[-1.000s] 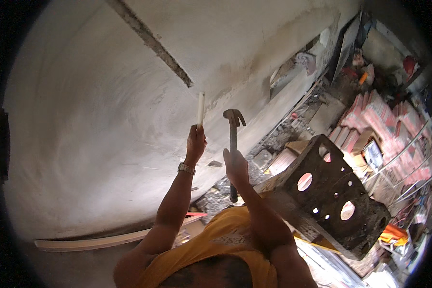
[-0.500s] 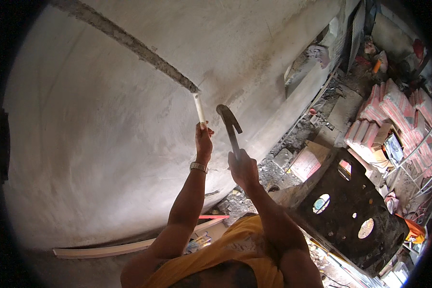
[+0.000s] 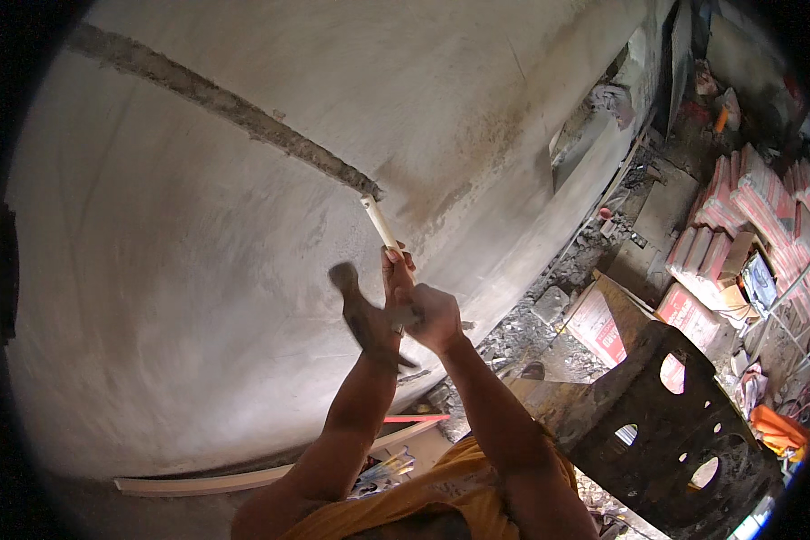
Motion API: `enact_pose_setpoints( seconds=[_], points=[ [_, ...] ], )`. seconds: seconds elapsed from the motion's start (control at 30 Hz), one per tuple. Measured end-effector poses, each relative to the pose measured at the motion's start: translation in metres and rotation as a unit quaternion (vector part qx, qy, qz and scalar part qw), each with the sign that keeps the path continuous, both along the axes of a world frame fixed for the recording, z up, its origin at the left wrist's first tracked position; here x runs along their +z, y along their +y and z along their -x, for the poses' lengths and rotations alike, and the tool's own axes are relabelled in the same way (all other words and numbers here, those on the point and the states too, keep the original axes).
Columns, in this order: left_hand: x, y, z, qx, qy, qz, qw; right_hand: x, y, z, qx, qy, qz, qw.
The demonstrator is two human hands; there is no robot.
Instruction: The person uses a hammer to drive a white PVC pipe into a groove on a concrete ceiling. They repeatedly tap the pipe to secure it along the length of the groove.
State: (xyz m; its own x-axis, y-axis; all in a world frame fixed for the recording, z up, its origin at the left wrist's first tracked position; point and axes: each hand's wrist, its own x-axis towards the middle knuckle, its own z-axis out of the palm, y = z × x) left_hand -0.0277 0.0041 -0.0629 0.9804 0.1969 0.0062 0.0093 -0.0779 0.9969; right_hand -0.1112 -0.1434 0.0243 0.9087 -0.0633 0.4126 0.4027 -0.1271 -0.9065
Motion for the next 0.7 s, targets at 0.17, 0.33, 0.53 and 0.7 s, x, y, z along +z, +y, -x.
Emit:
enact_pose_setpoints(
  seconds=[0.17,0.33,0.53,0.7],
  points=[
    [-0.045,0.032,-0.01,-0.041,-0.016,0.066,0.997,0.004,0.014,-0.017,0.012,0.269,0.154,0.951],
    [-0.028,0.013,-0.012,0.034,0.065,0.005,0.997,0.027,-0.008,0.004,0.036,0.136,0.005,0.99],
    [0.031,-0.007,0.011,0.016,0.039,-0.064,0.997,0.009,0.001,0.015,-0.035,0.193,-0.169,0.966],
    [0.079,-0.016,0.043,0.031,0.074,-0.24,0.968,0.005,-0.008,0.018,-0.014,0.318,-0.148,0.936]
  ],
)
